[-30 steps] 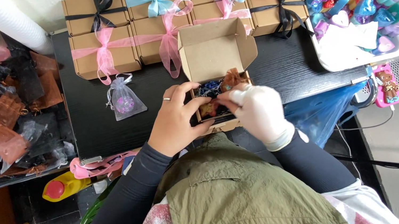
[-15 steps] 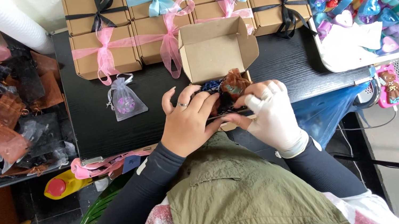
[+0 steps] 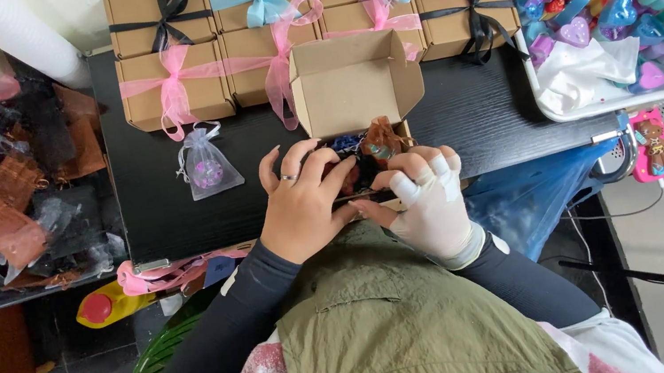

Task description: The person puts shredded paper filler into a cardboard box. They then wipe several small star and circle-shaped items with a white cloth, wrap them in tissue paper or place them in mesh bags, and put them into the box.

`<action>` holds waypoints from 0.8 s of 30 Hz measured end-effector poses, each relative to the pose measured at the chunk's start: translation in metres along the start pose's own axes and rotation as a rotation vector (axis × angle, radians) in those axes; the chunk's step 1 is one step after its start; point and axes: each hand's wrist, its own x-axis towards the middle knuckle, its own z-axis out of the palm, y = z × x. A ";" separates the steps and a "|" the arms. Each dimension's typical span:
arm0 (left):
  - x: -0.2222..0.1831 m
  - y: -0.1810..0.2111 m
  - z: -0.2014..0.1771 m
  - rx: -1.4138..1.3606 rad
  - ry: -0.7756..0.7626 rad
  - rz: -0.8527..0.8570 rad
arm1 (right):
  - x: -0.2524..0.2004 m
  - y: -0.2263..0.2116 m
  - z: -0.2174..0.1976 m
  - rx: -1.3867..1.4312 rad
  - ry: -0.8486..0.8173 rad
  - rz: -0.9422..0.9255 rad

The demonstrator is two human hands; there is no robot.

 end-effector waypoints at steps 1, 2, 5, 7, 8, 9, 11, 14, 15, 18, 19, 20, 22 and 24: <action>0.000 -0.001 -0.001 0.002 0.001 -0.004 | 0.002 0.002 -0.001 0.003 -0.001 -0.003; -0.002 -0.001 -0.002 0.007 0.007 -0.004 | 0.003 0.003 -0.002 0.005 -0.034 -0.044; -0.003 -0.003 -0.004 -0.002 0.019 0.002 | 0.003 0.007 0.000 0.015 -0.114 -0.087; -0.005 -0.004 -0.006 -0.019 0.026 0.007 | 0.004 0.007 -0.001 0.022 -0.166 -0.090; -0.005 -0.004 -0.006 -0.006 0.020 0.014 | 0.007 0.005 -0.003 0.026 -0.162 -0.095; -0.006 -0.005 -0.007 0.006 0.014 0.020 | 0.009 0.004 -0.005 0.030 -0.158 -0.101; -0.006 -0.005 -0.015 -0.006 0.033 0.026 | 0.010 0.000 -0.006 0.023 -0.106 -0.068; -0.013 -0.012 -0.030 -0.014 0.165 -0.042 | 0.007 0.002 -0.004 0.020 -0.036 -0.039; -0.017 -0.015 -0.035 -0.011 0.272 -0.107 | 0.004 0.003 -0.002 0.021 -0.014 -0.036; -0.035 -0.047 -0.035 0.027 0.469 -0.335 | -0.001 0.005 0.005 0.011 -0.048 -0.020; -0.037 -0.056 -0.037 0.030 0.474 -0.338 | 0.002 0.004 0.004 0.013 -0.047 -0.027; -0.039 -0.066 -0.040 0.070 0.491 -0.388 | 0.004 0.003 0.003 0.016 -0.075 -0.041; -0.041 -0.082 -0.043 0.112 0.510 -0.440 | 0.011 -0.001 -0.001 0.021 -0.103 -0.058; -0.040 -0.096 -0.044 0.017 0.396 -0.498 | 0.024 -0.006 -0.009 -0.038 -0.121 -0.163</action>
